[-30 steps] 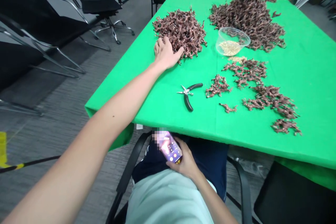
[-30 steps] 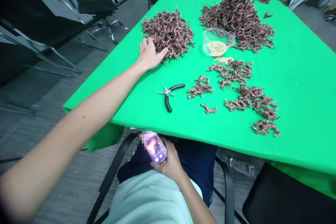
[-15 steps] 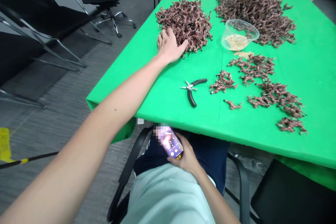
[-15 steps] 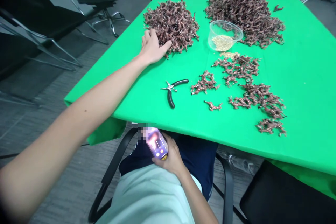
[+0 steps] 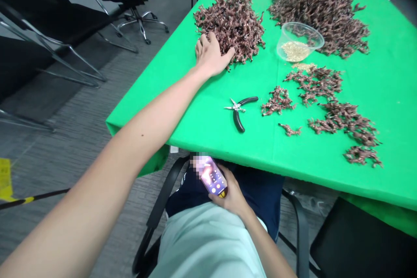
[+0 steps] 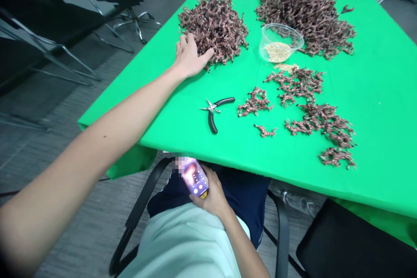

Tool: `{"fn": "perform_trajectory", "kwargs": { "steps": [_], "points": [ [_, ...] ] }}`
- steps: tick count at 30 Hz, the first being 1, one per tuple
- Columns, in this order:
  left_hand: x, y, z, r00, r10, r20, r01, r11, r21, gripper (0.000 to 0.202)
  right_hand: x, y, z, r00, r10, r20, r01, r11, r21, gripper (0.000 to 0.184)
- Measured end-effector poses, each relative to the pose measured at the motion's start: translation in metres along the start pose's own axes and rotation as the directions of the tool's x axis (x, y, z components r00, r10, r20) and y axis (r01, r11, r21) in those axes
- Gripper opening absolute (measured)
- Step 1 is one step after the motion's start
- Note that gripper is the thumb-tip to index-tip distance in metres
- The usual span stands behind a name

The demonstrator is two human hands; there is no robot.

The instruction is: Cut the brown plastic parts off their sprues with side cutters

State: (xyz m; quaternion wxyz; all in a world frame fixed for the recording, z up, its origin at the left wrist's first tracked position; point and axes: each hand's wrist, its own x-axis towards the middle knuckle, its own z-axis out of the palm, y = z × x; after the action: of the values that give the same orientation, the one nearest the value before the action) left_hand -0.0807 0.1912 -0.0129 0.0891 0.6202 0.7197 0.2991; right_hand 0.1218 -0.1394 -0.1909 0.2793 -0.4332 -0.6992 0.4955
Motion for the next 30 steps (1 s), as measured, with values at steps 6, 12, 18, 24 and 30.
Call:
{"fn": "perform_trajectory", "kwargs": {
  "steps": [6,12,18,24,30],
  "points": [
    [-0.002,0.001,-0.002,1.0,-0.006,0.002,0.006,0.999,0.046,0.078,0.001,-0.002,-0.001,1.0,0.002,0.001,-0.002,1.0,0.002,0.089],
    [-0.003,0.002,-0.004,0.998,-0.035,0.061,0.038,0.998,-0.046,0.09,0.001,-0.003,0.0,1.0,0.011,0.002,-0.011,1.0,-0.011,0.089],
    [-0.003,0.001,-0.003,0.996,-0.026,0.079,0.038,0.988,-0.148,0.099,0.001,-0.005,0.0,1.0,0.002,0.004,-0.002,0.999,-0.046,0.09],
    [-0.002,0.0,-0.002,0.996,-0.036,0.079,0.044,0.993,-0.106,0.098,0.003,-0.008,0.0,0.998,-0.024,0.05,0.031,0.989,-0.144,0.099],
    [-0.002,0.0,-0.002,0.995,-0.042,0.09,0.053,0.991,-0.122,0.099,0.007,-0.016,0.001,0.993,-0.05,0.106,0.072,0.974,-0.214,0.095]
  ]
}}
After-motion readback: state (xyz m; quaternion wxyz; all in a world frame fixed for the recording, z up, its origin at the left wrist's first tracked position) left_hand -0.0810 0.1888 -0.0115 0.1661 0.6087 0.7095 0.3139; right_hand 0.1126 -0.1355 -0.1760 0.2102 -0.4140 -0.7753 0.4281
